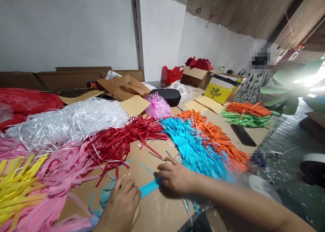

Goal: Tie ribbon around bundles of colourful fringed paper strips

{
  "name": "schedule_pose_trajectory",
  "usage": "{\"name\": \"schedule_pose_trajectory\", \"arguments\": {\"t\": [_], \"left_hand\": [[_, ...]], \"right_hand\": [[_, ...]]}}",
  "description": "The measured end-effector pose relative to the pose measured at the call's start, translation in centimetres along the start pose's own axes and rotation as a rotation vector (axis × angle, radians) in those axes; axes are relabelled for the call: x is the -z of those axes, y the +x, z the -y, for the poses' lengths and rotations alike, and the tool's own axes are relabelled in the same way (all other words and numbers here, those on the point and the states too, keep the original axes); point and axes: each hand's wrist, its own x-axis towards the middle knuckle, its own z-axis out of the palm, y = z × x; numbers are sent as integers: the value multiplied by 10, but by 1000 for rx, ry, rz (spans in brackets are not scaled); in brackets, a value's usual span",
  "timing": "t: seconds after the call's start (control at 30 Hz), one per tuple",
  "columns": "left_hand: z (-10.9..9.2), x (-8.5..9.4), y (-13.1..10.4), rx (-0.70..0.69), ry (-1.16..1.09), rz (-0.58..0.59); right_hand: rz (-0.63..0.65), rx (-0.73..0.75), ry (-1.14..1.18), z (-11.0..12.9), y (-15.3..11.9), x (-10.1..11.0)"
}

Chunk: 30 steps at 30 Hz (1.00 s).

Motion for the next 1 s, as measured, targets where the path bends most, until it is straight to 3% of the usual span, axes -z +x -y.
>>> {"name": "schedule_pose_trajectory", "arguments": {"t": [0.17, 0.37, 0.5, 0.6, 0.73, 0.83, 0.9, 1.0], "left_hand": [[-6, -5, 1, 63, -30, -90], [1, -1, 5, 125, -224, -70], [2, 5, 3, 135, -282, -61], [2, 7, 1, 119, -282, -41], [3, 6, 2, 112, -271, -65], [3, 5, 2, 115, -263, -88], [3, 3, 1, 116, -254, -96], [1, -3, -2, 126, -224, -110]], "right_hand": [[-51, -140, 97, -1, 3, -2], [6, 45, -158, 13, 25, 18], [47, 26, -237, 9, 36, 20], [-24, 46, -263, 8, 35, 13], [-211, 146, -262, 18, 33, -4], [-301, 132, -255, 25, 33, -16], [-307, 83, -217, 27, 33, -25], [-346, -112, -64, 28, 33, -36]]}}
